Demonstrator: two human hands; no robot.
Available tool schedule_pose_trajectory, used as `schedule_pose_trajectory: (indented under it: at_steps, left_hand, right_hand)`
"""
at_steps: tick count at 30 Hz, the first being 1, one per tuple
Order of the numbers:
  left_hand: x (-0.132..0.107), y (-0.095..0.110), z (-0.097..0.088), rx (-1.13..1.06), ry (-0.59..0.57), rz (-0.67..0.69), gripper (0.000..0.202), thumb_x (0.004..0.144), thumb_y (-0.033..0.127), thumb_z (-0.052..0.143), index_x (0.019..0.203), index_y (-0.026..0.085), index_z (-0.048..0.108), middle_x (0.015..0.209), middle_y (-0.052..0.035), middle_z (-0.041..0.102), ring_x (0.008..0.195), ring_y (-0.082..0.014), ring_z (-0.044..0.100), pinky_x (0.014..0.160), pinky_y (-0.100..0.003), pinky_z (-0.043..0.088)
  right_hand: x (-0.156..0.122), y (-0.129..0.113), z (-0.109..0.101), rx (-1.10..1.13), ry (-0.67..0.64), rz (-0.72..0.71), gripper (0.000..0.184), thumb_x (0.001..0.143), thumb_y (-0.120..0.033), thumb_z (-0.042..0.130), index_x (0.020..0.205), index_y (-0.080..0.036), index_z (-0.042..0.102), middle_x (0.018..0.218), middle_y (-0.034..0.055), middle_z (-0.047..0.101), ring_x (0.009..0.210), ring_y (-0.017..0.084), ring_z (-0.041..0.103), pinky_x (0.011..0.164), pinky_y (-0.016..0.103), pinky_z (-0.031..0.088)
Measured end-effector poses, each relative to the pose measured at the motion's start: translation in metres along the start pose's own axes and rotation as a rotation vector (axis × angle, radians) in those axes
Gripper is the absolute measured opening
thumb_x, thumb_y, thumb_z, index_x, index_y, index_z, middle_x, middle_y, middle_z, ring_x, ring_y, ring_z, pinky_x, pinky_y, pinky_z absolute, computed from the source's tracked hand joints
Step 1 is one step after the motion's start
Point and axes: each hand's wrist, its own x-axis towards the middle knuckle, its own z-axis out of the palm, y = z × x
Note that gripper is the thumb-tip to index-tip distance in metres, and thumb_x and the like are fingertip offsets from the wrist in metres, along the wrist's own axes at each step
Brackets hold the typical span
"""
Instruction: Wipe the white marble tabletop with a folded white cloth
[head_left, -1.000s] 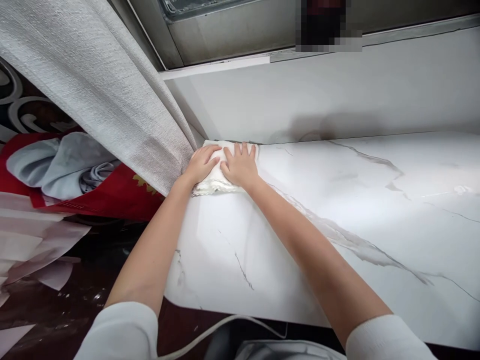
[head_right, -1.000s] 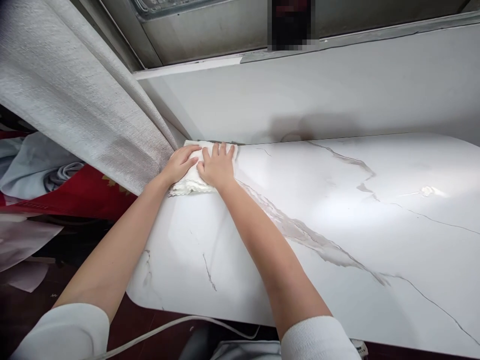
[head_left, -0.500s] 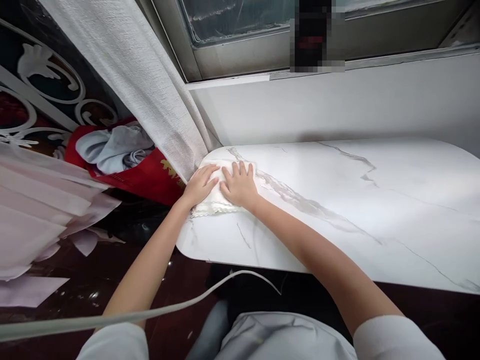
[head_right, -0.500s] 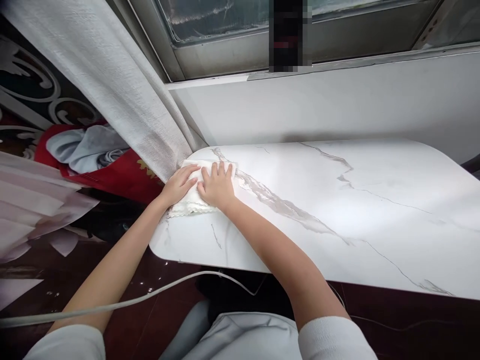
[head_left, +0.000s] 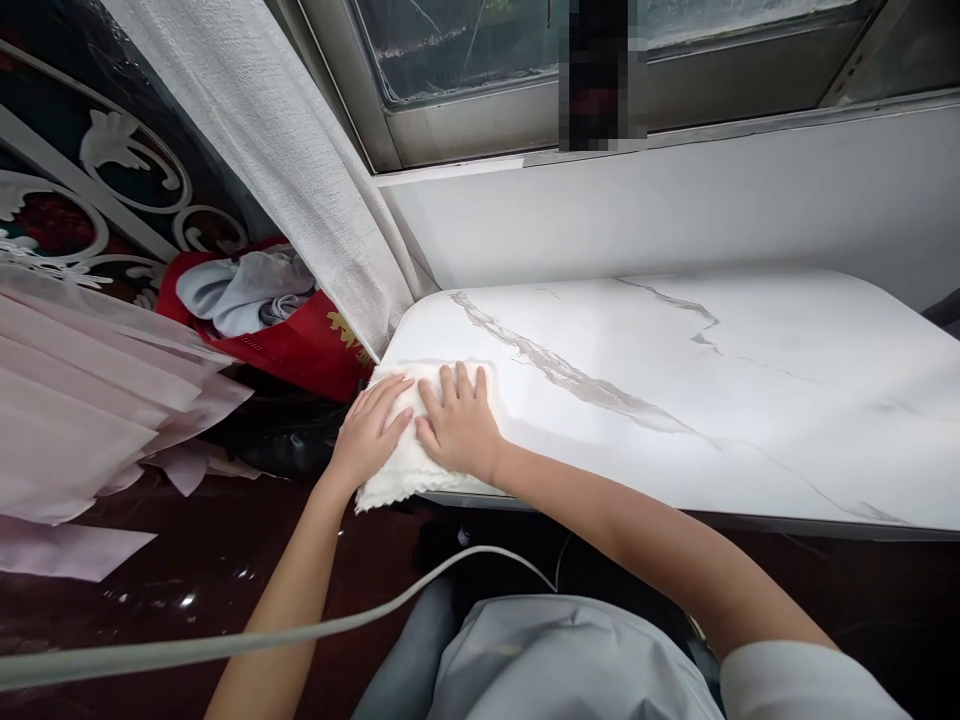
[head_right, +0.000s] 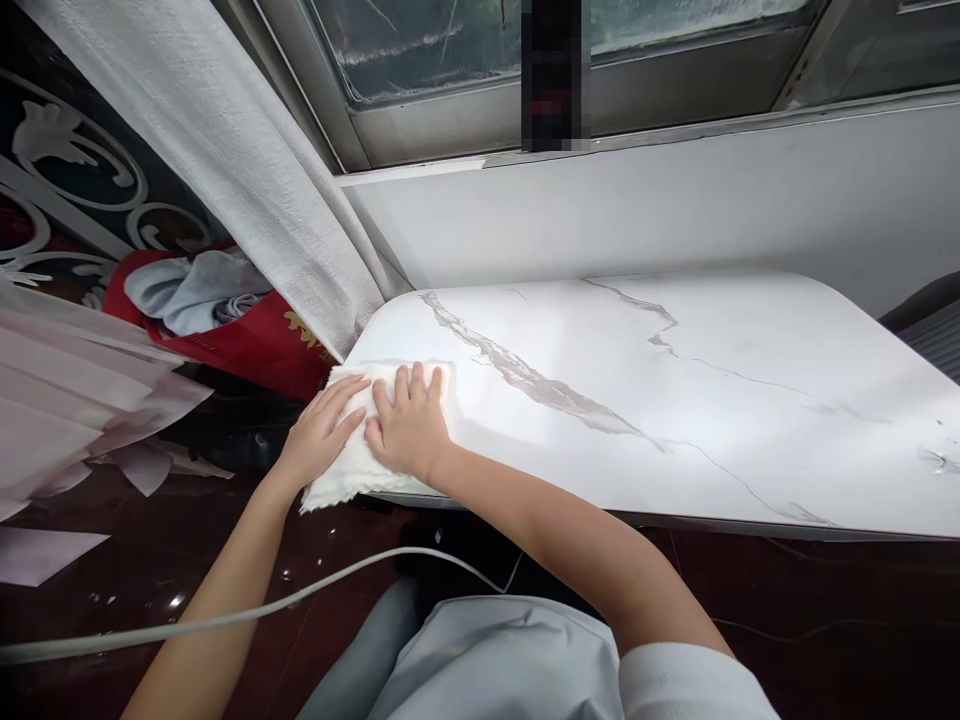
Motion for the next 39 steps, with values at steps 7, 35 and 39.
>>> schedule_pose_trajectory:
  at_steps: [7,35,39]
  left_hand:
    - [-0.032,0.014,-0.004,0.012,0.004,0.027,0.046,0.100,0.045,0.035,0.136,0.021,0.052,0.144,-0.0106,0.055,0.136,-0.0278,0.048,0.116,-0.050,0.034]
    - [0.067,0.013,0.015,0.084,0.000,-0.073,0.044,0.092,0.037,0.040,0.129,0.020,0.056,0.137,-0.0114,0.060,0.130,-0.0326,0.050,0.111,-0.052,0.037]
    - [0.101,0.006,0.026,0.034,0.028,-0.081,0.041,0.091,0.036,0.044,0.125,0.021,0.059,0.135,-0.0098,0.061,0.129,-0.0304,0.051,0.112,-0.049,0.038]
  right_hand:
    - [-0.030,-0.015,-0.012,0.033,-0.055,-0.008,0.061,0.101,-0.042,0.037,0.152,-0.009,0.040,0.155,0.0275,0.036,0.143,0.044,0.031,0.113,0.070,0.015]
    - [0.046,0.057,-0.001,-0.021,-0.072,-0.072,0.056,0.101,-0.042,0.037,0.150,-0.016,0.043,0.150,0.0222,0.042,0.141,0.041,0.031,0.113,0.064,0.017]
    - [0.068,0.079,0.000,-0.032,-0.086,-0.041,0.055,0.101,-0.042,0.035,0.150,-0.017,0.042,0.151,0.0205,0.042,0.141,0.039,0.031,0.114,0.062,0.017]
